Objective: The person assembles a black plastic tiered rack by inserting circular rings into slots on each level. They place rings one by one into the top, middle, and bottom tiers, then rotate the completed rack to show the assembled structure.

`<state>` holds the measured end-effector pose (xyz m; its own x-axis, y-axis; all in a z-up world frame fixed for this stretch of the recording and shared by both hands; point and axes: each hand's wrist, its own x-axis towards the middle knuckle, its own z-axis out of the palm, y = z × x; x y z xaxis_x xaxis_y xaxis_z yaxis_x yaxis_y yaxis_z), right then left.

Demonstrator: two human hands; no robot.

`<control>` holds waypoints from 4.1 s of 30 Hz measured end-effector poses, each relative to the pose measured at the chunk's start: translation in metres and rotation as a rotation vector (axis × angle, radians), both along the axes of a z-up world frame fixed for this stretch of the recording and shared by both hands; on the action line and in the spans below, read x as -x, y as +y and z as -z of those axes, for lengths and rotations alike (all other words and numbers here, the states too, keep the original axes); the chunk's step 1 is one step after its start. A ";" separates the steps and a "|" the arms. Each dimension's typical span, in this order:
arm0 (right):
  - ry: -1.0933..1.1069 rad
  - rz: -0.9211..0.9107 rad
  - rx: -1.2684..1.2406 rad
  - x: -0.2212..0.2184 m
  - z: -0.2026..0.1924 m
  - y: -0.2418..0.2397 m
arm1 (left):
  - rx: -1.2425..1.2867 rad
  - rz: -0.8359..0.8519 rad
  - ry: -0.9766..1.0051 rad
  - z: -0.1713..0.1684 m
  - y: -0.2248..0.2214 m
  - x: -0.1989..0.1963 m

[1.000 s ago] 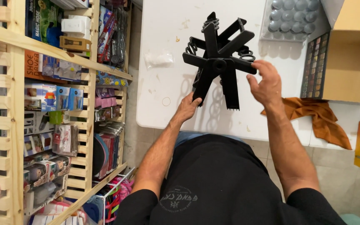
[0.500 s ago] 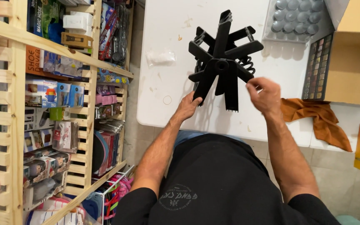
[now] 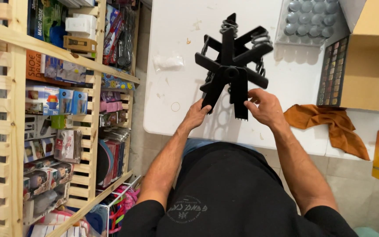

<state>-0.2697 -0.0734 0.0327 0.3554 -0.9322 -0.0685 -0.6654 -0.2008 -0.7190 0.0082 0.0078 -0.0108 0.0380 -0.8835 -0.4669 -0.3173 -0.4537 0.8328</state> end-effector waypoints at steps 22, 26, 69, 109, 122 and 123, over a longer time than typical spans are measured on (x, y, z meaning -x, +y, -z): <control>-0.151 0.397 0.050 -0.022 0.028 0.001 | 0.059 -0.074 0.065 -0.024 0.008 0.051; -0.301 0.449 -0.105 0.006 0.034 -0.012 | 0.159 0.130 -0.021 -0.061 0.006 0.062; -0.058 0.428 0.026 0.035 0.147 -0.057 | -0.136 0.700 -0.115 0.124 0.020 0.057; -0.226 0.091 -0.653 0.047 0.075 0.060 | 0.120 0.079 -0.059 0.035 -0.050 -0.021; -0.670 0.437 -0.450 0.034 0.086 0.022 | -0.074 0.112 -0.075 -0.023 -0.021 0.024; -0.811 0.431 -0.471 0.037 0.093 0.015 | -0.105 0.055 -0.048 -0.032 -0.021 0.025</control>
<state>-0.3070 -0.0584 -0.0607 0.0992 -0.9321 -0.3485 0.1060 0.3581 -0.9276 -0.0172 -0.0129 0.0211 0.0151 -0.8312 -0.5558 -0.3822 -0.5184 0.7649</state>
